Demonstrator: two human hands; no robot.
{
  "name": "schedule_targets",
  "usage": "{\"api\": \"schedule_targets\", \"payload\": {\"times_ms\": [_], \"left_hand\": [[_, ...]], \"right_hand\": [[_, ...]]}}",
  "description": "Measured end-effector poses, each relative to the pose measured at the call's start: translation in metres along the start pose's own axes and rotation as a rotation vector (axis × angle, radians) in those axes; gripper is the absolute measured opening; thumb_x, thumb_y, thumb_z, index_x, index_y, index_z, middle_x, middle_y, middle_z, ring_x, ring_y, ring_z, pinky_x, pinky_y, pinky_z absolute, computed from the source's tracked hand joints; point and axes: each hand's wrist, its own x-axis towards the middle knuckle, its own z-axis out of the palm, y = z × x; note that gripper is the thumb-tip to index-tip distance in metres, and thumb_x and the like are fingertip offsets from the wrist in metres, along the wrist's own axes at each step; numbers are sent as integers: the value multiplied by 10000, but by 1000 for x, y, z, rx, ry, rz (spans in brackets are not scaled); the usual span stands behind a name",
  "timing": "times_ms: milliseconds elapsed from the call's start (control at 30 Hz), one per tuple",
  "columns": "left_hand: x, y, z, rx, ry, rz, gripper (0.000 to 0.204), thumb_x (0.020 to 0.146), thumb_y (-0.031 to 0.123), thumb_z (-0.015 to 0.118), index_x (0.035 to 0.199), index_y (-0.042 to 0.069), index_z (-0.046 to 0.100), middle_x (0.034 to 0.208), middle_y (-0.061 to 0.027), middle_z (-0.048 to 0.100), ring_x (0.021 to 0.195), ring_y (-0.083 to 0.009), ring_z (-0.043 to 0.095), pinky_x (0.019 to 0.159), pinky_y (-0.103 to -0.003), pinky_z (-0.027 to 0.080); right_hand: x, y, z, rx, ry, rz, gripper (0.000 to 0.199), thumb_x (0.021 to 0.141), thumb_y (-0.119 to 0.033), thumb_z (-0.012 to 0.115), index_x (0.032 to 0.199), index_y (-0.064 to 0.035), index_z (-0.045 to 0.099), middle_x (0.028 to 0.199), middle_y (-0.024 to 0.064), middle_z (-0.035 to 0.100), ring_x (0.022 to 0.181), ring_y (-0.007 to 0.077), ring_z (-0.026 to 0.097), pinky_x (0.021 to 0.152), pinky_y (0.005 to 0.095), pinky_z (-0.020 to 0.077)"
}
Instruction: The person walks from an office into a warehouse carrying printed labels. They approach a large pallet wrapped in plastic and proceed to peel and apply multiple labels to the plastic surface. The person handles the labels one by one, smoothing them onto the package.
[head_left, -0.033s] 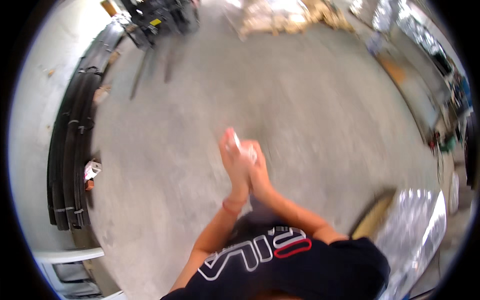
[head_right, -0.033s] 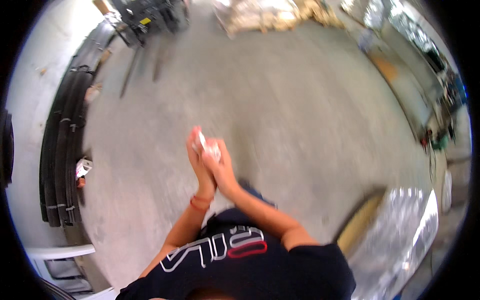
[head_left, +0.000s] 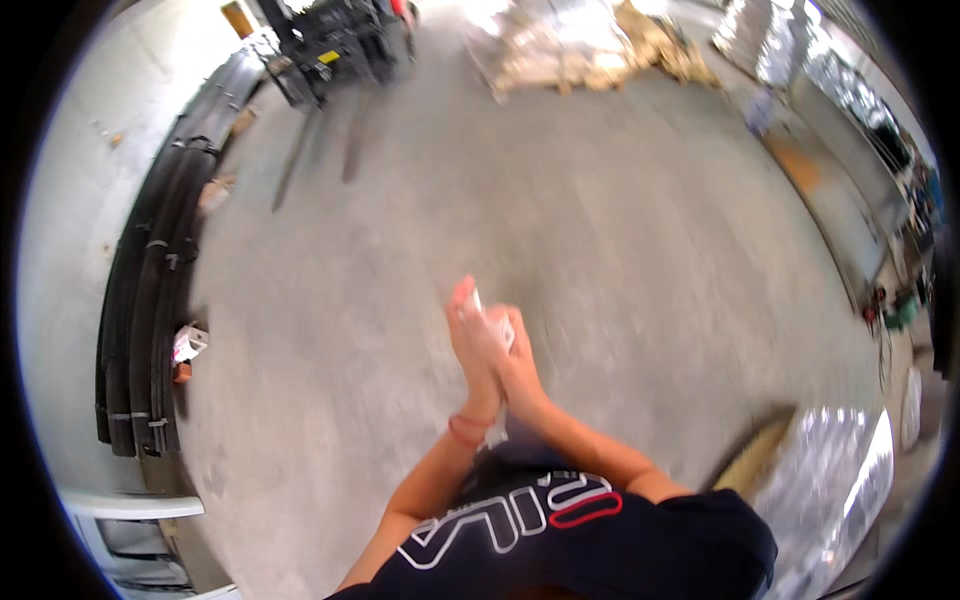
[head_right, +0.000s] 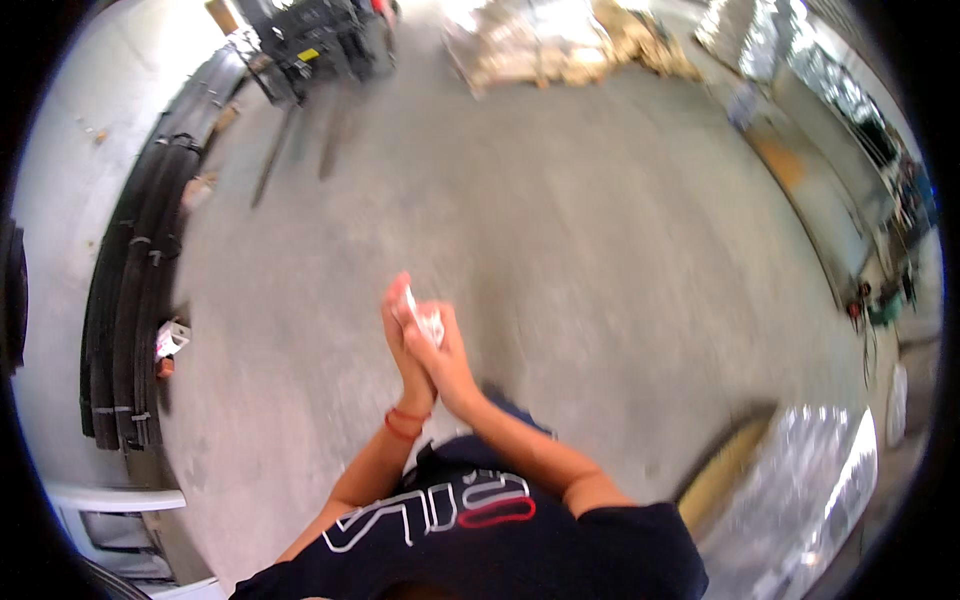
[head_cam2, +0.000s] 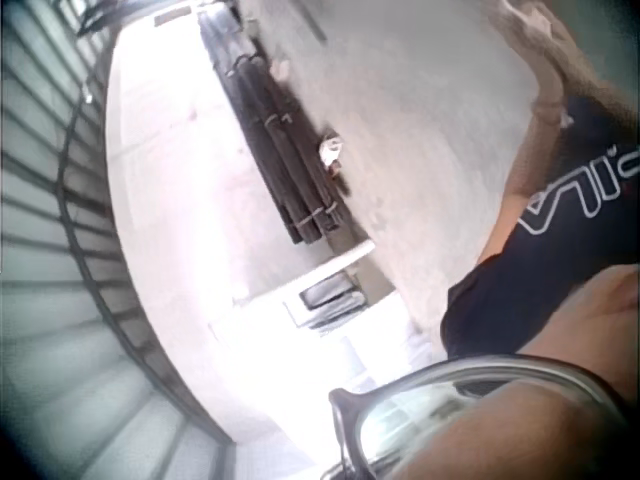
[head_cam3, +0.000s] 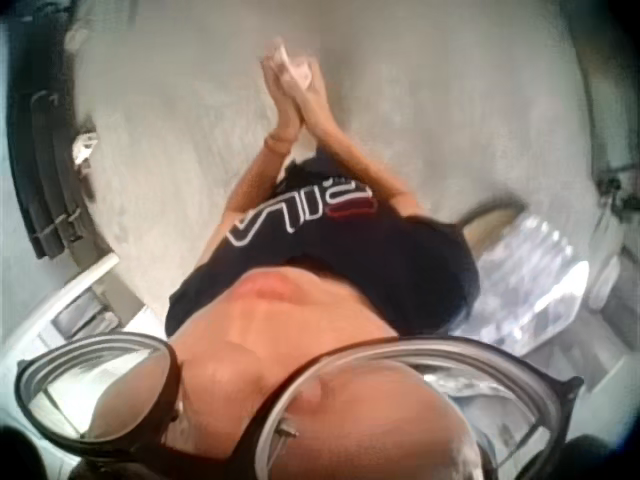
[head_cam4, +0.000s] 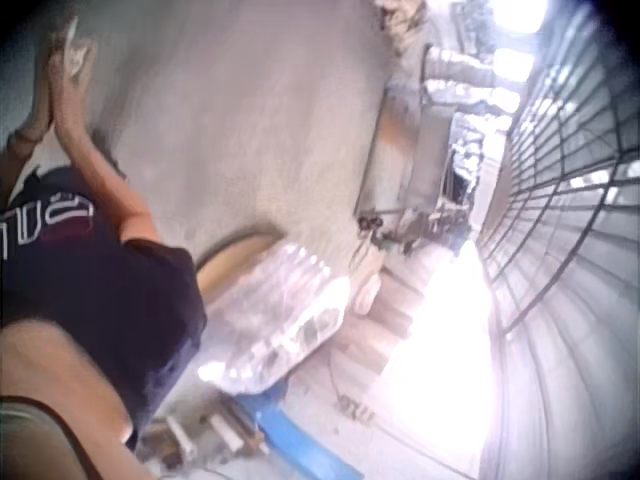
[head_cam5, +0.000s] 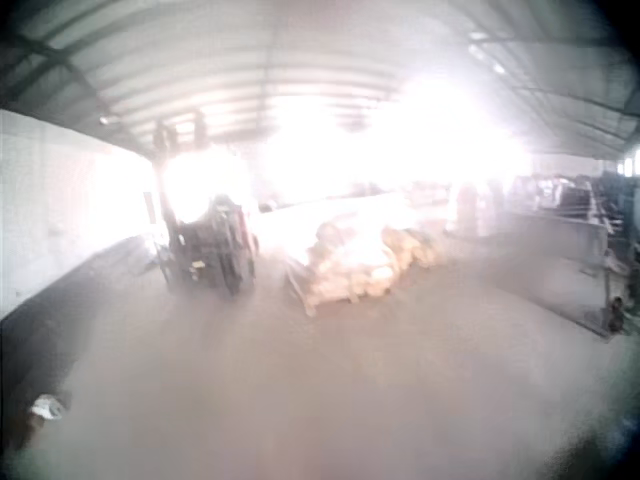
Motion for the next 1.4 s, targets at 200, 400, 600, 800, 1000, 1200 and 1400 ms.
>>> {"api": "schedule_targets", "payload": {"times_ms": [200,400,600,800,1000,1200,1400], "left_hand": [[131,-34,2,392,28,221,240,862,199,350,1017,61,471,1167,-70,479,1204,-264,325,1035,-440,86],[295,-84,9,677,29,422,217,831,156,353,795,77,552,876,-34,605,978,-235,521,1023,-452,134],[508,-130,53,460,-148,522,273,869,229,324,885,50,529,881,-55,615,888,-237,570,1010,-458,168],[703,-164,160,189,-395,560,437,901,329,275,1189,17,373,1045,-83,576,1033,-273,506,1020,-501,53],[880,-231,266,443,-441,679,336,802,110,441,1134,59,444,1152,-70,509,1145,-267,421,997,-568,39],[1086,-238,314,277,-335,798,283,776,14,459,1056,43,490,1075,-92,555,1085,-290,482,1015,-511,127],[1255,-201,253,189,-261,817,242,855,110,452,1091,59,463,1133,-95,538,1095,-329,462,1025,-469,166]], "right_hand": [[133,-2,32,182,-3,309,180,882,-231,477,971,-75,460,886,15,501,822,75,472,729,227,407],[298,27,49,326,-65,427,258,901,-314,421,989,-78,478,951,18,519,862,101,498,740,245,430],[521,19,60,226,-193,488,389,893,-353,402,1161,-72,409,1105,57,489,1016,160,480,871,331,398],[710,-17,49,207,-9,255,455,886,-360,408,1220,-53,371,1179,84,465,1046,171,472,884,336,390],[920,-12,6,407,318,7,267,903,-244,413,1054,-35,481,993,41,532,899,130,526,738,280,451],[1153,-44,24,326,213,-62,141,892,-191,452,979,-87,493,864,-12,504,762,84,486,624,235,416],[1346,-100,100,396,-271,-11,167,868,-158,497,998,-71,438,636,-5,419,512,81,335,452,197,258]]}}
